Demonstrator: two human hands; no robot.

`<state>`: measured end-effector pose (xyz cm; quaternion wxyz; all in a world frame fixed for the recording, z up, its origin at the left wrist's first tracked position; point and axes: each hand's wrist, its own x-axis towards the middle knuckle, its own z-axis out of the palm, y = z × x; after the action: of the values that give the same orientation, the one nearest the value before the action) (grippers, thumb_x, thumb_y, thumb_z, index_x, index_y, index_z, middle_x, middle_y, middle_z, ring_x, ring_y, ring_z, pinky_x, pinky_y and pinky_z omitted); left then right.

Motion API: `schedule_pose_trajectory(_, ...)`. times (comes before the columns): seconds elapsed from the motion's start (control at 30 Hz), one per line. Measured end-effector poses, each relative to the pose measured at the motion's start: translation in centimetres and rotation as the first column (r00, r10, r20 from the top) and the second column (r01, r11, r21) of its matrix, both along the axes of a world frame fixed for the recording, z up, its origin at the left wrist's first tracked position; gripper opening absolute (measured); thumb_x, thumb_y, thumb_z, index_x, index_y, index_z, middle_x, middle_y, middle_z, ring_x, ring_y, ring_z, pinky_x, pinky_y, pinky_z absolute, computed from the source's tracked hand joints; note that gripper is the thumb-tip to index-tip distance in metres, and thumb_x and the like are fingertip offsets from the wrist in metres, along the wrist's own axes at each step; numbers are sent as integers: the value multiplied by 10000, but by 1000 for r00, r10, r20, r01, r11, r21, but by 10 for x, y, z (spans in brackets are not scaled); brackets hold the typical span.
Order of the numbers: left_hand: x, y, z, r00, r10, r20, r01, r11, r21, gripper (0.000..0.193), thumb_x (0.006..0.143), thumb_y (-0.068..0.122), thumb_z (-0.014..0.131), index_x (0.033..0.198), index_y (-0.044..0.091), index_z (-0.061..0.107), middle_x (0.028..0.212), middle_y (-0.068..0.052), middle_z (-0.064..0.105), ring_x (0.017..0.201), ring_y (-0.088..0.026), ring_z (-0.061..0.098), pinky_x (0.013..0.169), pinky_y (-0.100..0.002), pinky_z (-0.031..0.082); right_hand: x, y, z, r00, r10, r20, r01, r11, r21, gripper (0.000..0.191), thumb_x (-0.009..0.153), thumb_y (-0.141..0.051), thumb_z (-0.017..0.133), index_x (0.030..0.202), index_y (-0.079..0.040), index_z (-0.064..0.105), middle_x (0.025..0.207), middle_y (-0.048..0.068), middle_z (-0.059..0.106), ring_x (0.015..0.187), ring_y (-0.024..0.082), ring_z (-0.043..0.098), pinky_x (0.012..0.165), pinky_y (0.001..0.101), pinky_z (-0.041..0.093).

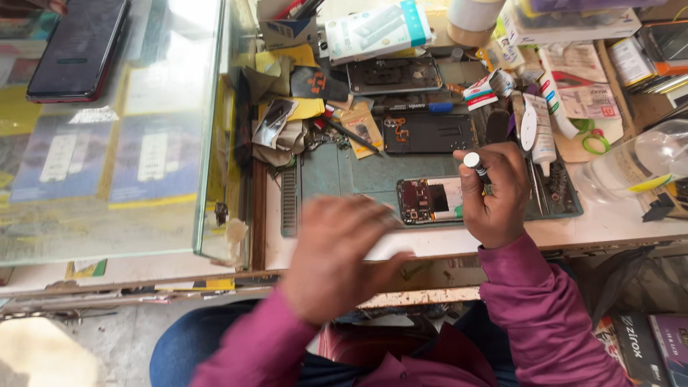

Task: The person uses a precision screwdriver to remove screws from a disassembled smartphone lying on a repair bench. They hold the device steady with one hand while unscrewing multiple fasteners around the battery and motherboard area.

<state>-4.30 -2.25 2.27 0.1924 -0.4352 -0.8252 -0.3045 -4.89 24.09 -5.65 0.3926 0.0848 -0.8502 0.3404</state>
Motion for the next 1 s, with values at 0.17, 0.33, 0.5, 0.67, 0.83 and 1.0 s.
schedule_pose_trajectory(0.17,-49,-93,62,755,564,-335,-635,755,-161,541,893,531,862,989,25,697,819,-143,618,790,-308,594,658,-441,449,1,-1,-2,1000,17,-16,-17,1000,-5,127,1104,-131,651,1145,-23,704,1071,106,572,958,232,600,780,327,485)
schedule_pose_trajectory(0.33,-139,-170,95,189,434,-881,-928,373,-15,909,781,897,569,1056,41,709,960,-104,701,933,-233,677,704,-314,547,3,-2,-1,999,35,-38,-35,999,-6,126,1127,-124,632,1162,-21,696,1041,100,584,939,217,608,825,328,497)
schedule_pose_trajectory(0.5,-188,-191,108,377,890,-258,-795,168,-583,1005,729,835,740,1108,-95,768,1031,-301,728,905,-392,720,764,-471,575,2,-5,3,999,42,1,-42,996,-73,118,1078,-106,634,1117,-15,699,1042,111,587,904,222,602,787,336,486)
schedule_pose_trajectory(0.67,-188,-194,112,446,885,131,-717,441,-539,692,815,581,861,1109,-41,792,993,-237,766,853,-343,741,749,-488,571,2,-3,5,999,49,4,-49,998,-36,107,1071,-91,631,1111,-21,701,1018,108,588,908,234,592,799,351,475)
schedule_pose_trajectory(0.83,-187,-205,103,849,527,20,-518,840,-159,576,756,156,923,1206,-49,626,1085,-214,720,920,-273,727,779,-401,599,3,-2,3,998,68,-5,-68,997,-24,107,1073,-90,628,1121,-21,694,1039,108,597,934,238,602,824,351,485)
schedule_pose_trajectory(1.0,-190,-220,90,884,434,-173,-463,863,-202,606,843,91,941,1286,-55,553,1154,-228,719,1000,-303,747,821,-392,623,3,-2,4,997,71,22,-70,997,-38,107,1069,-88,628,1113,-22,701,1032,104,603,902,226,596,803,350,482)
